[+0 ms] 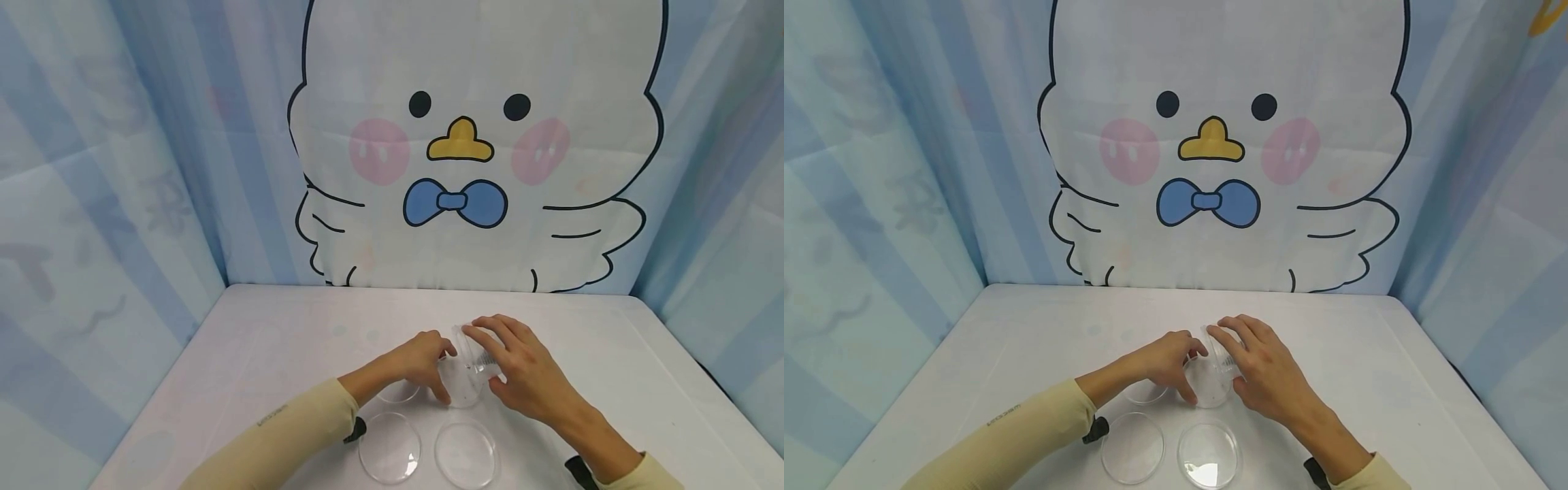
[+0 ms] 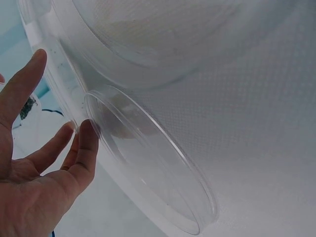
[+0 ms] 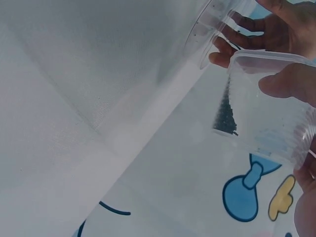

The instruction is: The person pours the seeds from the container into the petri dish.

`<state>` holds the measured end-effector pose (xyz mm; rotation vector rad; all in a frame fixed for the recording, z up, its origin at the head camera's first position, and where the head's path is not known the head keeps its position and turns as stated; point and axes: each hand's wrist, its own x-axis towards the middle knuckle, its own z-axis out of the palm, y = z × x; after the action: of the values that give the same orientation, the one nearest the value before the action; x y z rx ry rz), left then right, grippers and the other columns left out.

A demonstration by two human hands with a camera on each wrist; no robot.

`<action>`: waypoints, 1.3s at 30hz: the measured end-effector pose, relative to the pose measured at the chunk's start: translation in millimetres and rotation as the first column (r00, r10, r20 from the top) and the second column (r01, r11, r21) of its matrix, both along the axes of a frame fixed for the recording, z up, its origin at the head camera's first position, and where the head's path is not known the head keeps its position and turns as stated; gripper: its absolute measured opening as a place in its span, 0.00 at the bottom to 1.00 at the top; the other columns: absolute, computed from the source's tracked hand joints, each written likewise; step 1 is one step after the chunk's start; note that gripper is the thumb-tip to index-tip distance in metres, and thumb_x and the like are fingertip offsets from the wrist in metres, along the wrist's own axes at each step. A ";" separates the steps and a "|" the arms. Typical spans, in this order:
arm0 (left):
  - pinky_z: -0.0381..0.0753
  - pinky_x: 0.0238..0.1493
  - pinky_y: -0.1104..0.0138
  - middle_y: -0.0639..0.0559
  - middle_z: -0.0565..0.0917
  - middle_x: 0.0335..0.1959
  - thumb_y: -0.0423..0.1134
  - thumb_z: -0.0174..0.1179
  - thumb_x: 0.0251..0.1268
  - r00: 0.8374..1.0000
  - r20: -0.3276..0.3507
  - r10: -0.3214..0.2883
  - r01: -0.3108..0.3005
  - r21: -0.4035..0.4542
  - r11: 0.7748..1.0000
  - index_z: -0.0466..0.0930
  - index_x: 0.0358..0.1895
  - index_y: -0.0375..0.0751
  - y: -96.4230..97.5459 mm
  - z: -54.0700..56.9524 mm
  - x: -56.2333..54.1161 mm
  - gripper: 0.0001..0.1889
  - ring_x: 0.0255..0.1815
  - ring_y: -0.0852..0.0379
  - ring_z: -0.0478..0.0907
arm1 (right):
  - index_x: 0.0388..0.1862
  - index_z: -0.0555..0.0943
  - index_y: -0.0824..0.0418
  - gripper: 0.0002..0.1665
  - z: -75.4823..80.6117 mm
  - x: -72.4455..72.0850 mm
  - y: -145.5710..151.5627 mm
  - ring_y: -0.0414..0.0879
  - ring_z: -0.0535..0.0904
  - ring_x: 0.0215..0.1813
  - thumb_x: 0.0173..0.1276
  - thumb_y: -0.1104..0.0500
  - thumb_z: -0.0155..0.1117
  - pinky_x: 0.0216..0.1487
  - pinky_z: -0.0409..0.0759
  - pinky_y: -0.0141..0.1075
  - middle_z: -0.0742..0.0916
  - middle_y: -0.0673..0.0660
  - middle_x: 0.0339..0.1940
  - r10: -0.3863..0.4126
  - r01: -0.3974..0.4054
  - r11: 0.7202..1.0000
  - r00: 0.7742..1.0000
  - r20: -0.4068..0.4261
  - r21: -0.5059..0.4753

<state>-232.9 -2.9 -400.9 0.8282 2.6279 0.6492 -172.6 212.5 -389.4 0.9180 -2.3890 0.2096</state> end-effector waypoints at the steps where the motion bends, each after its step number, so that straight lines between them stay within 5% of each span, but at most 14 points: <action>1: 0.81 0.51 0.72 0.46 0.83 0.51 0.44 0.88 0.39 1.000 0.000 0.000 0.000 -0.001 1.000 0.83 0.62 0.40 0.0 -0.1 -0.1 0.41 0.48 0.59 0.80 | 0.71 0.77 0.53 0.59 0.0 0.1 -0.2 0.59 0.74 0.68 0.34 0.67 0.90 0.65 0.79 0.61 0.82 0.58 0.65 0.000 0.000 1.000 1.000 -0.002 0.005; 39: 0.82 0.54 0.70 0.48 0.83 0.53 0.46 0.88 0.39 1.000 0.007 0.014 -0.014 -0.039 0.999 0.82 0.63 0.43 2.2 -0.1 -0.6 0.41 0.51 0.57 0.81 | 0.69 0.78 0.54 0.59 2.1 -1.4 -3.8 0.60 0.76 0.66 0.31 0.66 0.91 0.64 0.81 0.59 0.81 0.59 0.65 0.027 -0.022 0.997 0.998 -0.063 0.079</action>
<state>-233.5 -0.8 -401.1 0.7951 2.6340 0.6012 -174.0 208.7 -387.3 0.9757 -2.3422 0.0951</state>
